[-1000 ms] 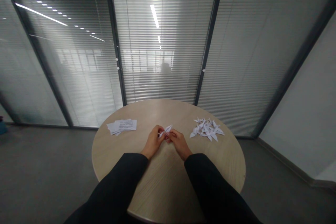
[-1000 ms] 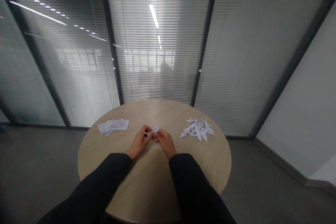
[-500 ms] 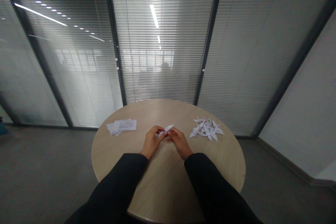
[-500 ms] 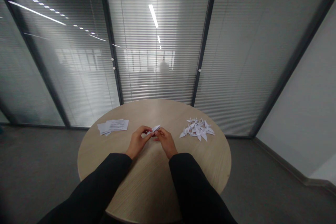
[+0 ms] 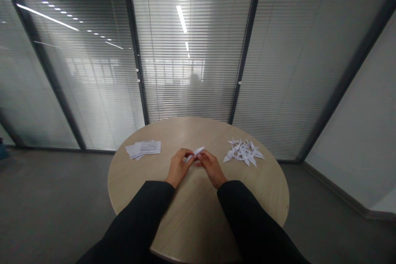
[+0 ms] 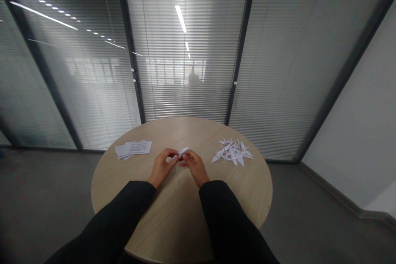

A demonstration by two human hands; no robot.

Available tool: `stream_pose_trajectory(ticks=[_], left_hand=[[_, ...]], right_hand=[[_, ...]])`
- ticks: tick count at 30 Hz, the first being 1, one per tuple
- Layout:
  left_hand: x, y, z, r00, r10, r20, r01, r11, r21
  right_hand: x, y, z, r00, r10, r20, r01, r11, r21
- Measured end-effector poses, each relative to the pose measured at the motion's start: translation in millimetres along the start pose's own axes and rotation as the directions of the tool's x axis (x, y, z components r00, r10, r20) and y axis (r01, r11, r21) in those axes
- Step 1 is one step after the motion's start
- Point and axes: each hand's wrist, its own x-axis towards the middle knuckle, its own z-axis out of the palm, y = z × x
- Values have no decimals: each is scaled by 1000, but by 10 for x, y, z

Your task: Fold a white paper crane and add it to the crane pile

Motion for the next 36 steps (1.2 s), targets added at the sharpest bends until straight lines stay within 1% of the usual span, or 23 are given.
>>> stream_pose_trajectory(ticks=[4, 13, 17, 22, 25, 28, 32, 36], left_hand=[[-1, -4, -5, 1000, 15, 3, -15, 1000, 15], [7, -18, 12, 999, 18, 32, -18, 1000, -14], [10, -19, 21, 999, -17, 31, 18, 999, -38], [13, -4, 28, 996, -86, 29, 89, 986, -143], [13, -20, 25, 994, -106, 34, 111, 978, -175], [9, -57, 31, 992, -106, 67, 118, 973, -198], [-7, -106, 74, 983, -98, 153, 135, 958, -252], [-17, -137, 128, 964, -151, 217, 218, 919, -329]], right_hand=[[2, 2, 0, 1000, 3, -3, -3, 999, -39], [11, -5, 3, 1000, -10, 1, 11, 997, -75], [24, 8, 4, 1000, -16, -10, 15, 996, -87], [34, 28, 7, 999, -32, -41, 27, 993, -118], [27, 22, 12, 998, -38, -50, 31, 991, -128], [16, -3, 15, 996, -41, -74, 30, 991, -133], [12, -36, 5, 993, -70, -95, 50, 980, -194], [22, -46, -18, 986, -86, -144, 49, 969, -242]])
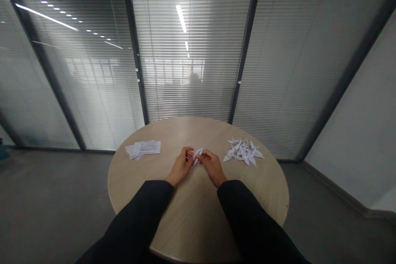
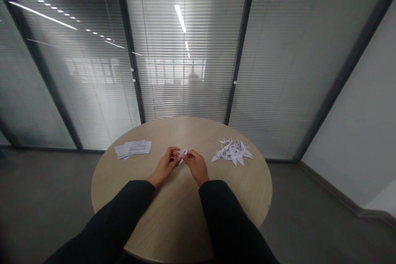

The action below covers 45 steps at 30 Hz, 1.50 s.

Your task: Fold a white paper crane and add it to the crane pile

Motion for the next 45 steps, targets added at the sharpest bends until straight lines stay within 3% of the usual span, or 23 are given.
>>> stream_pose_trajectory(ticks=[7, 13, 23, 32, 45], left_hand=[[48, -58, -17, 987, -138, 83, 152, 969, -196], [73, -13, -47, 972, -231, 45, 234, 935, -266], [53, -13, -18, 978, -178, 108, 204, 925, -320], [55, 19, -44, 959, -265, 95, 282, 909, -308], [39, 67, -34, 953, -288, 96, 303, 899, -316]], right_hand=[[-10, -29, -12, 1000, 24, -6, -24, 999, 48], [-17, -78, -13, 999, 15, -52, -17, 999, -37], [-7, -98, -31, 997, 12, -73, -13, 1000, -16], [-23, -111, -18, 998, 20, -67, -21, 1000, -15], [-24, -128, -34, 999, 0, -49, -3, 999, -48]])
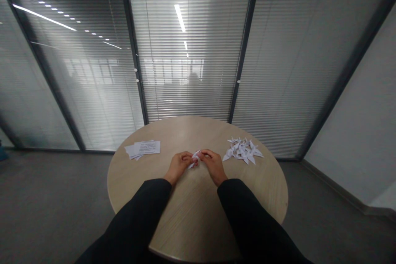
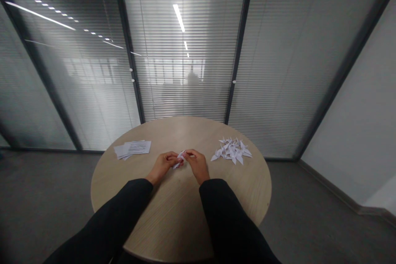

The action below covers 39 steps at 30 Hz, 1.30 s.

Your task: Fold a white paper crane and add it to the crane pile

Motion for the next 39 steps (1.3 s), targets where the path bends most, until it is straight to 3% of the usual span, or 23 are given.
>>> stream_pose_trajectory(ticks=[12, 21, 25, 30, 39], left_hand=[[-19, 28, 3, 994, 78, 80, -86, 991, 100], [-30, 16, 9, 995, 89, 35, -94, 977, 193], [-33, 16, 8, 993, 110, 35, -116, 949, 292], [-12, -12, -11, 989, 133, 56, -143, 955, 261], [-6, 5, -16, 995, 91, 48, -100, 966, 239]], right_hand=[[-8, -5, 18, 1000, 11, -26, -11, 1000, -9], [29, 85, -16, 998, -32, -53, 28, 996, -85], [11, 56, -10, 999, -48, -8, 47, 997, -54], [1, 45, 5, 998, -56, 20, 57, 997, -53], [31, 63, -26, 997, -59, -47, 53, 991, -125]])
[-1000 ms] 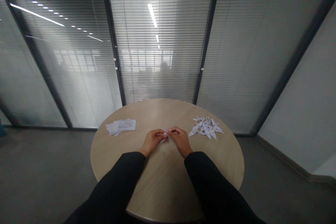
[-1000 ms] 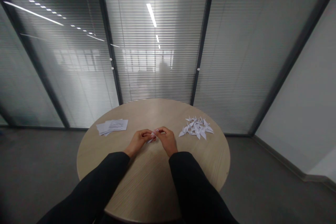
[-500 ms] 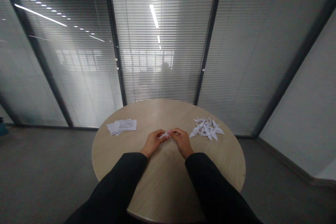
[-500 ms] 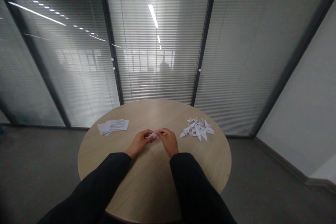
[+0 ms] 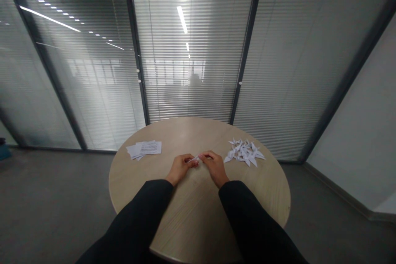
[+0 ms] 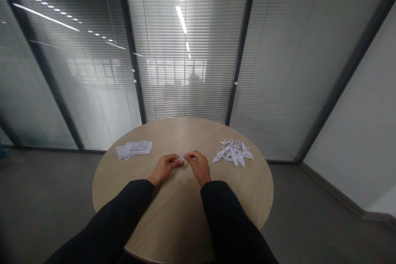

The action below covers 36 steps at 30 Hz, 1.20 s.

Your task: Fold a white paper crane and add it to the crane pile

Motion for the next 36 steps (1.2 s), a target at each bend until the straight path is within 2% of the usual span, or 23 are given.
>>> stream_pose_trajectory(ticks=[6, 10, 14, 19, 26, 31, 36], left_hand=[[6, 30, 16, 1000, -21, -1, 21, 999, -33], [23, 19, 6, 994, -90, -58, 82, 987, -137], [27, -3, 1, 993, -105, -53, 95, 983, -160], [30, -39, -4, 996, -91, -14, 89, 987, -132], [36, -55, -26, 998, -63, 9, 64, 996, -70], [37, 6, -30, 994, -39, -104, 37, 999, -15], [38, 66, -40, 976, -32, -215, 3, 991, -135]], right_hand=[[-15, -28, -10, 999, -23, -35, 25, 997, 69], [-7, 4, -21, 998, 34, -61, -28, 995, 96], [7, 64, 13, 997, 74, -1, -73, 987, 141], [2, 60, 30, 993, 49, 109, -51, 999, 15], [-16, 22, 21, 996, 49, 73, -47, 998, -33], [-4, 55, 23, 994, 94, 54, -96, 995, 25], [12, 74, 24, 987, 140, 82, -146, 986, 75]])
